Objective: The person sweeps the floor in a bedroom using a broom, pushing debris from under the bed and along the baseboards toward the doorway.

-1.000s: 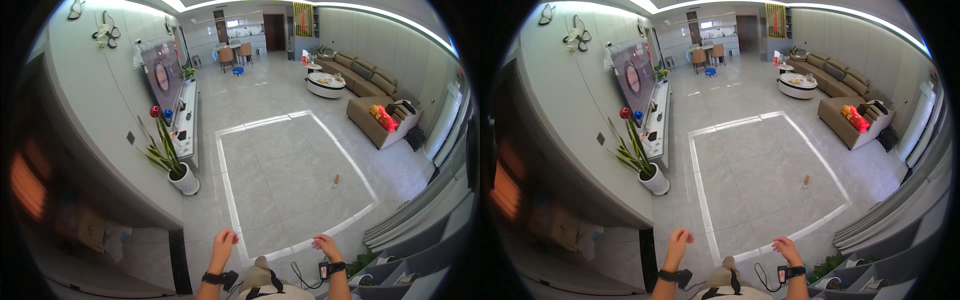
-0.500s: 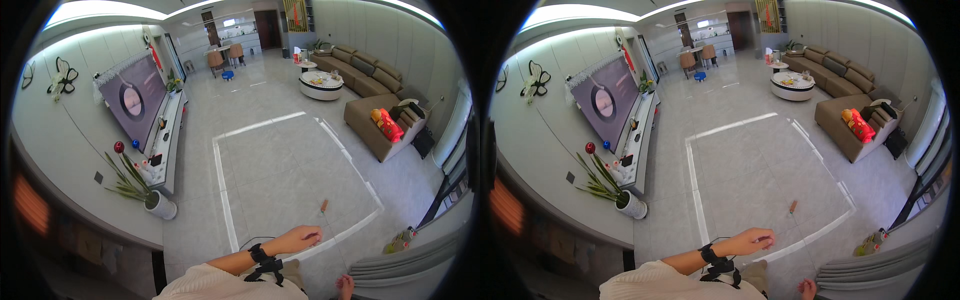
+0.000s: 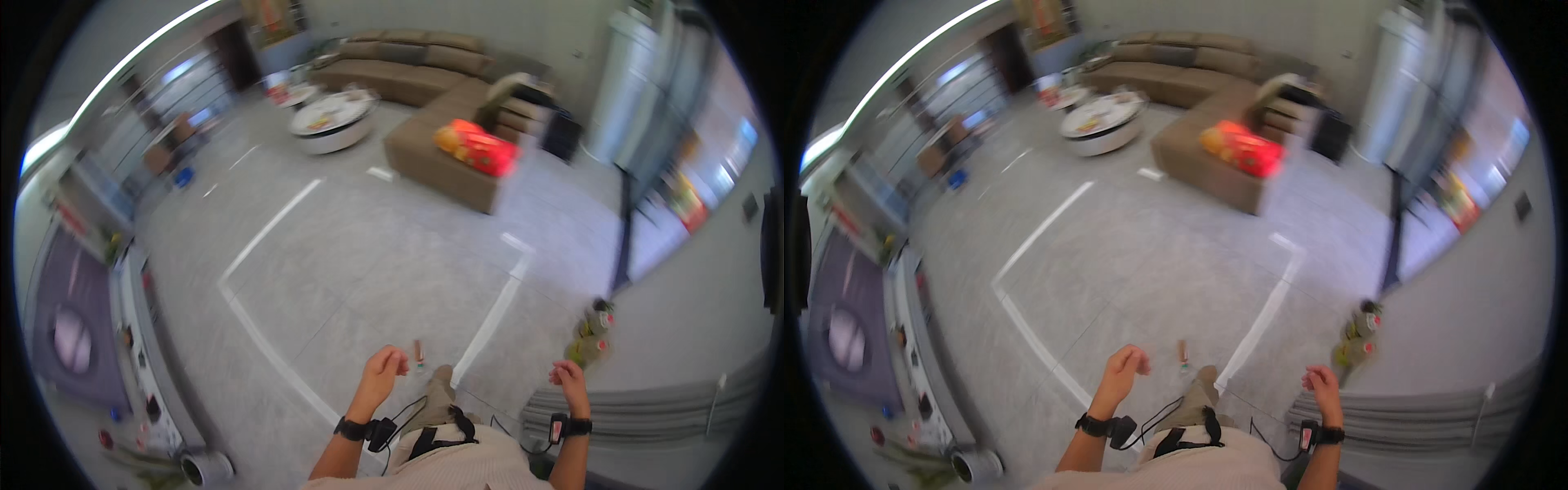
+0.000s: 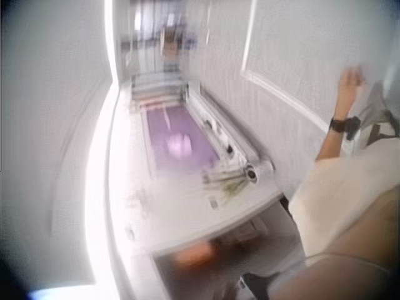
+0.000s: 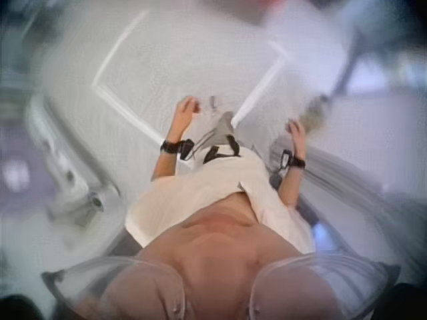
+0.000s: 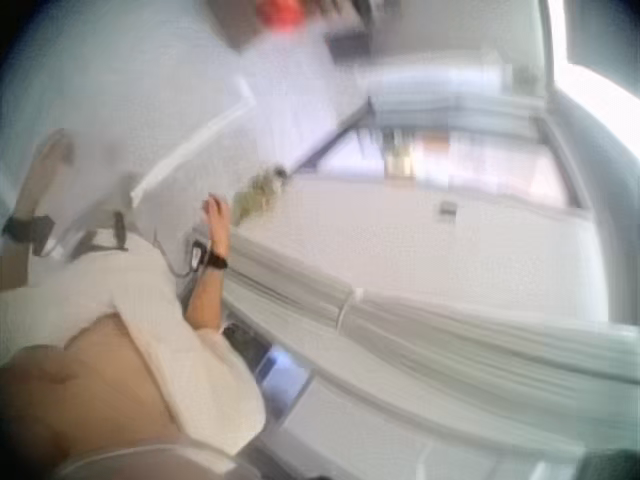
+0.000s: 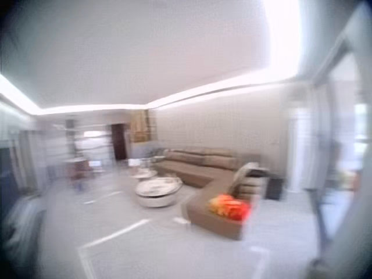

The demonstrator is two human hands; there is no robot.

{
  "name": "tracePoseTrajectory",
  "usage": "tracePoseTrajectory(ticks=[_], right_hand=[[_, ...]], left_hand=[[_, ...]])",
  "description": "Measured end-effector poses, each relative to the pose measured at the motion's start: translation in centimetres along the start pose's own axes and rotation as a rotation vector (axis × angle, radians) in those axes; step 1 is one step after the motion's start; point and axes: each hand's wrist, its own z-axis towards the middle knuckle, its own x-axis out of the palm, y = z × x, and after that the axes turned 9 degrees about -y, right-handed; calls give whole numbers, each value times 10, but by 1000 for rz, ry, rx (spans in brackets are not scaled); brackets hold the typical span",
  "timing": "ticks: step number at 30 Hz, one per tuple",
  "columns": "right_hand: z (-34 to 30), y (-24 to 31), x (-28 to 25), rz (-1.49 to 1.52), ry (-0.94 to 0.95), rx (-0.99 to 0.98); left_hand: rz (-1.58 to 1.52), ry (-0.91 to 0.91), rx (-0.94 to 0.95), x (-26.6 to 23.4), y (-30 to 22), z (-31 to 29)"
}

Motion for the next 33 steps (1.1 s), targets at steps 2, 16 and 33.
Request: tracePoseTrajectory(ticks=[2,16,33], right_hand=[[31,10,9,-60,6,-78],[201,12,12,621,-766,70],[562,193,-64,826,-544,-109]], left_hand=[[42,138,36,13,-17,62],[179,815,192,292,-115,328],[-413,895,-217,509,-113,618]])
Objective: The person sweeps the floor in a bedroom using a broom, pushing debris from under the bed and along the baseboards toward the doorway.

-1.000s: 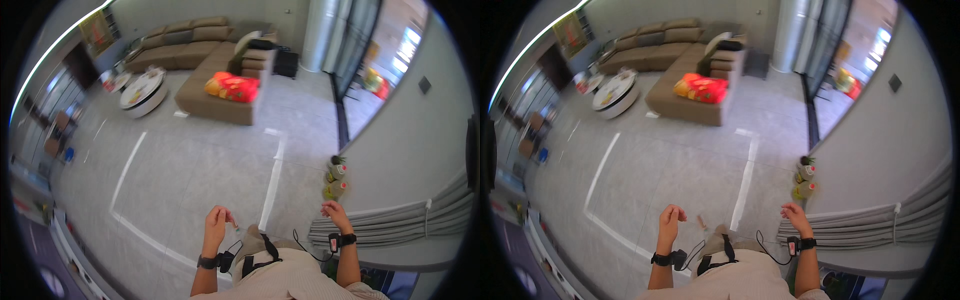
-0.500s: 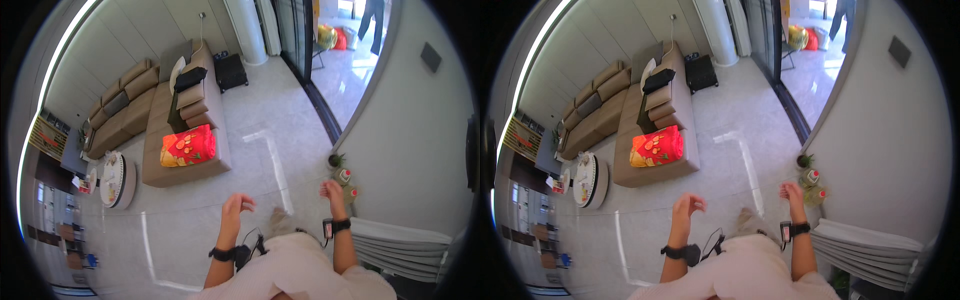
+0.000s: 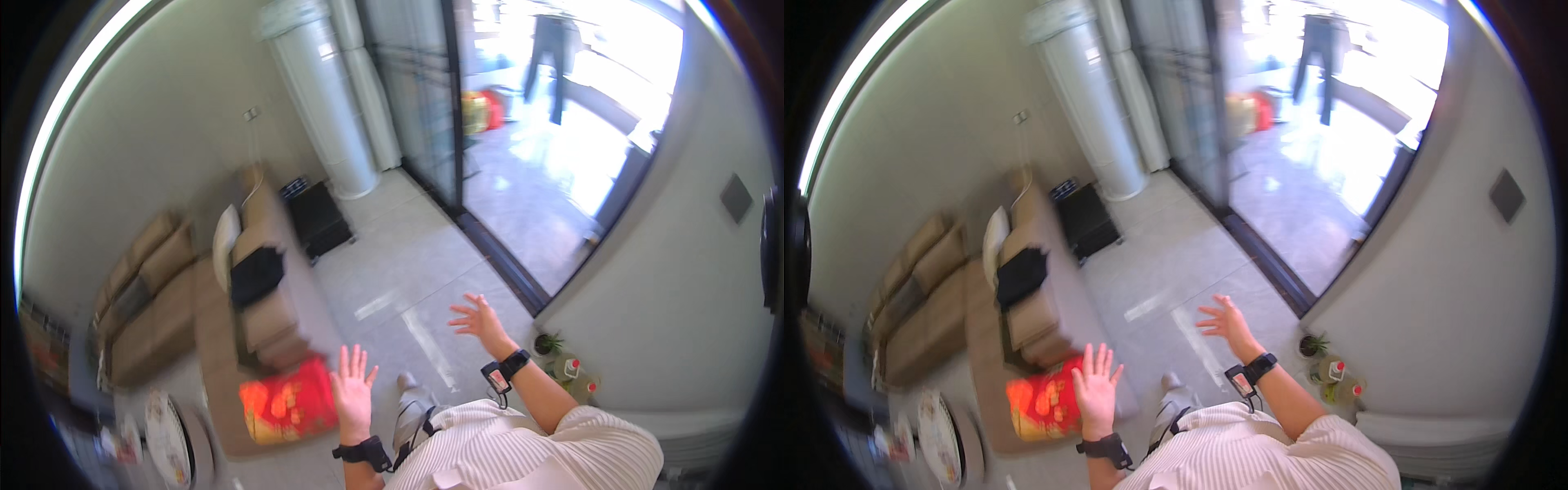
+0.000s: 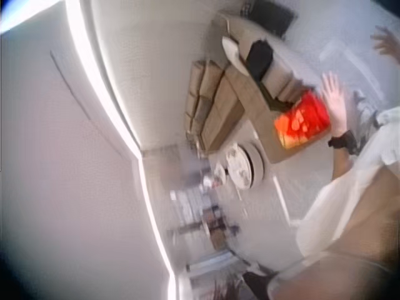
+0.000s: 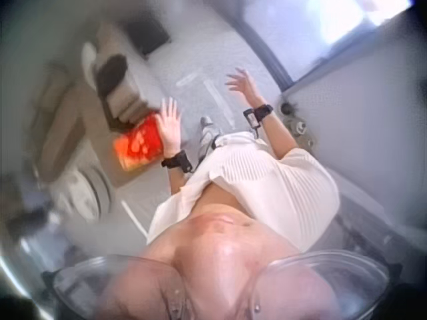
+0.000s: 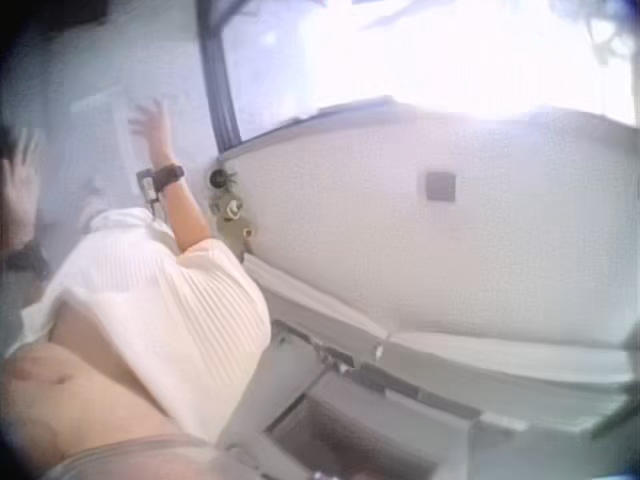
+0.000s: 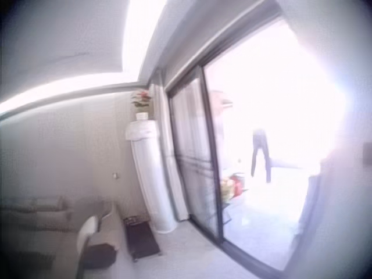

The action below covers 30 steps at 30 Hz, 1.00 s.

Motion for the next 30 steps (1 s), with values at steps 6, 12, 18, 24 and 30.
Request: tracePoseTrajectory(ticks=[6,12,18,24,30], right_hand=[[89,67,32,593,84,-73],[179,186,15,596,-24,-536],[255,222,-18,838,-96,-546],[280,278,-77,664,-234,-648],[302,289,-162,731,-462,-737]], left_hand=[[-452,234,-370,88,9,202],[-528,513,-539,268,31,346],[-524,589,-687,361,75,403],[-509,659,-818,434,113,451],[-579,748,-1063,513,211,490]])
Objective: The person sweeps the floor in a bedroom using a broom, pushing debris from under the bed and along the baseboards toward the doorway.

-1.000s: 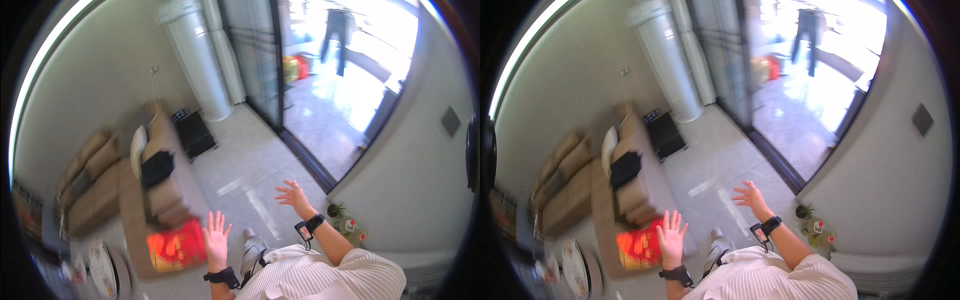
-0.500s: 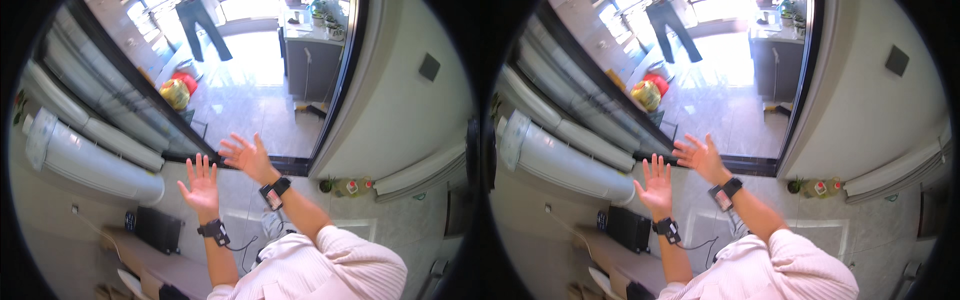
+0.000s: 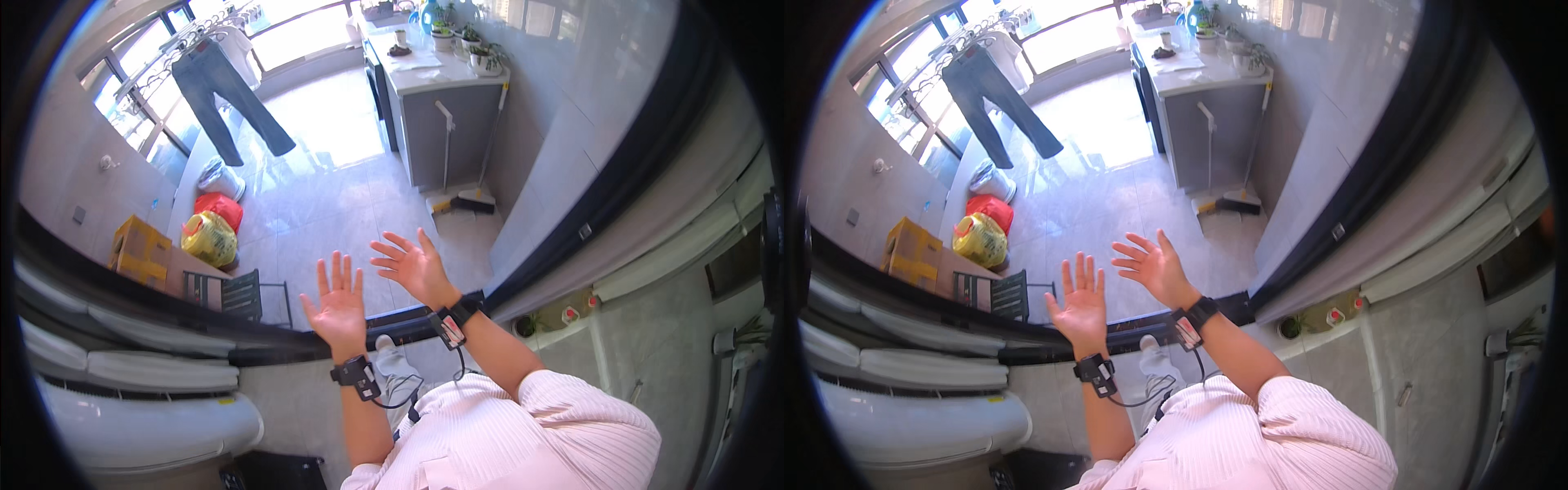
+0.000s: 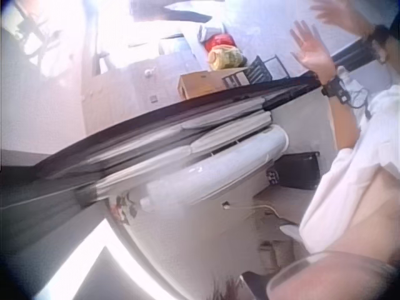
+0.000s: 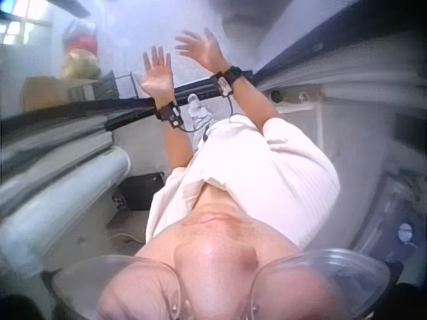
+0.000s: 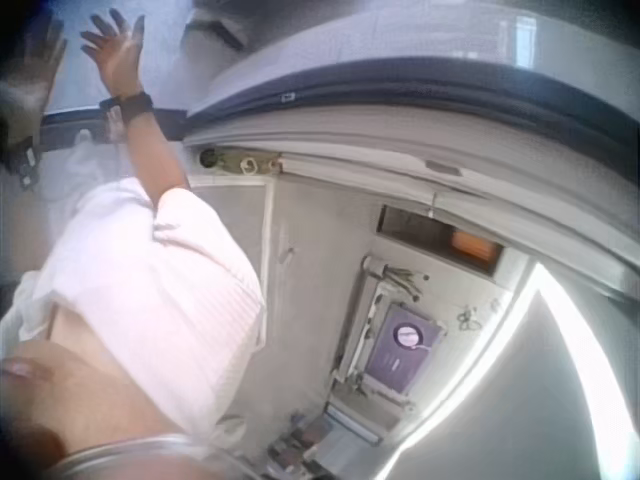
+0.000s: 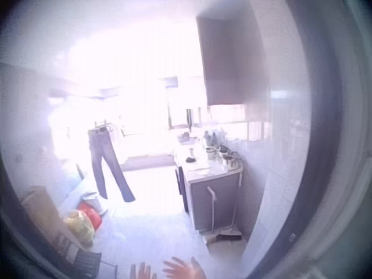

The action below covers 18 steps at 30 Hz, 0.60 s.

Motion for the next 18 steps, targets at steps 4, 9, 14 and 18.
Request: tracePoseTrajectory(ticks=[4,9,14,18], right_hand=[[30,35,-19,-63,-146,-127],[25,106,-56,0,-359,-391],[37,156,-95,0,-581,-564],[90,196,-135,36,-628,-586]], left_hand=[[31,45,-180,-10,27,79],[23,54,-345,15,66,171],[104,68,-491,48,106,243],[87,10,-508,51,127,317]])
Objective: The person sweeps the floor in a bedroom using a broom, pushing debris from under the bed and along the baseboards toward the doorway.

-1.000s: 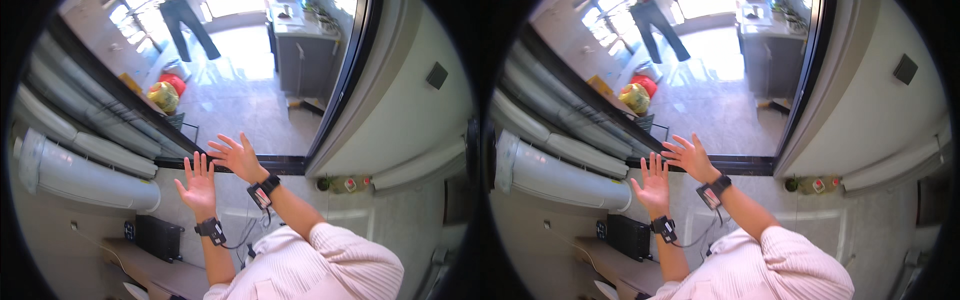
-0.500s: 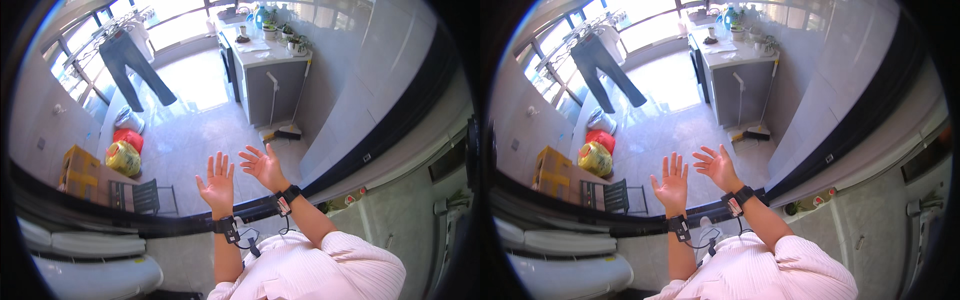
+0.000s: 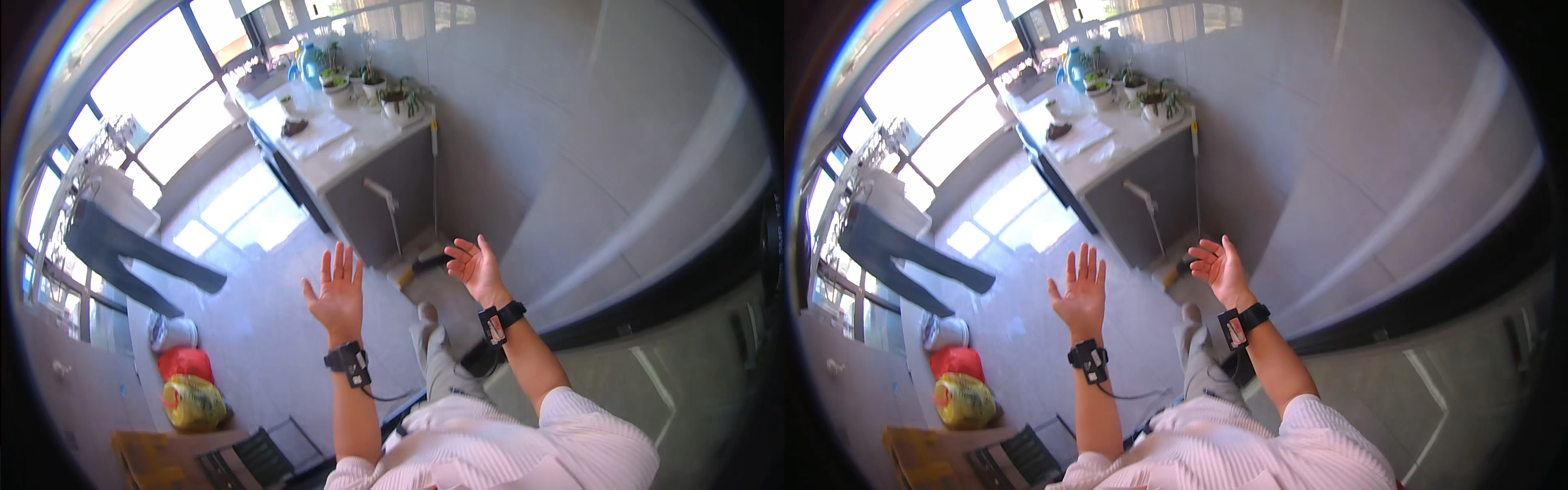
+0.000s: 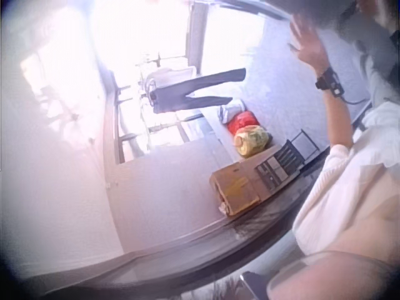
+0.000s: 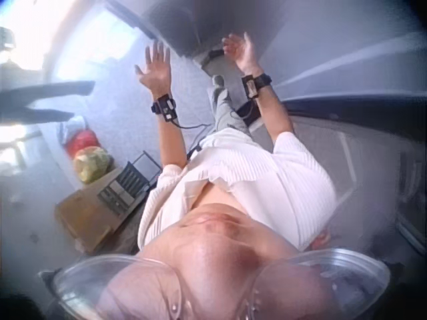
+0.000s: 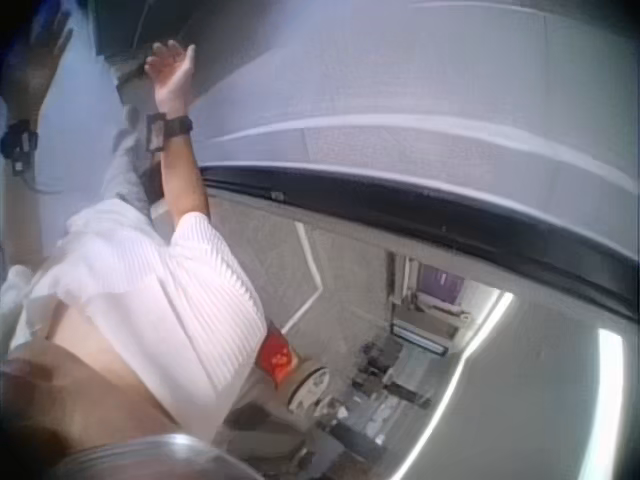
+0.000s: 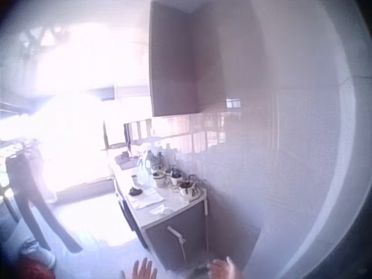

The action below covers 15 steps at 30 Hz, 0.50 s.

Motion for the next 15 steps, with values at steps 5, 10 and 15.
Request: tracePoseTrajectory(ticks=[5,10,15], right_hand=[[160,5,-13,-205,-206,3],[311,-2,-17,-403,-453,-163],[423,37,-64,-708,-635,-239]], left_hand=[[192,-67,-17,-2,8,93],[337,-211,-135,-11,15,163],[944,-231,-303,-52,54,222]])
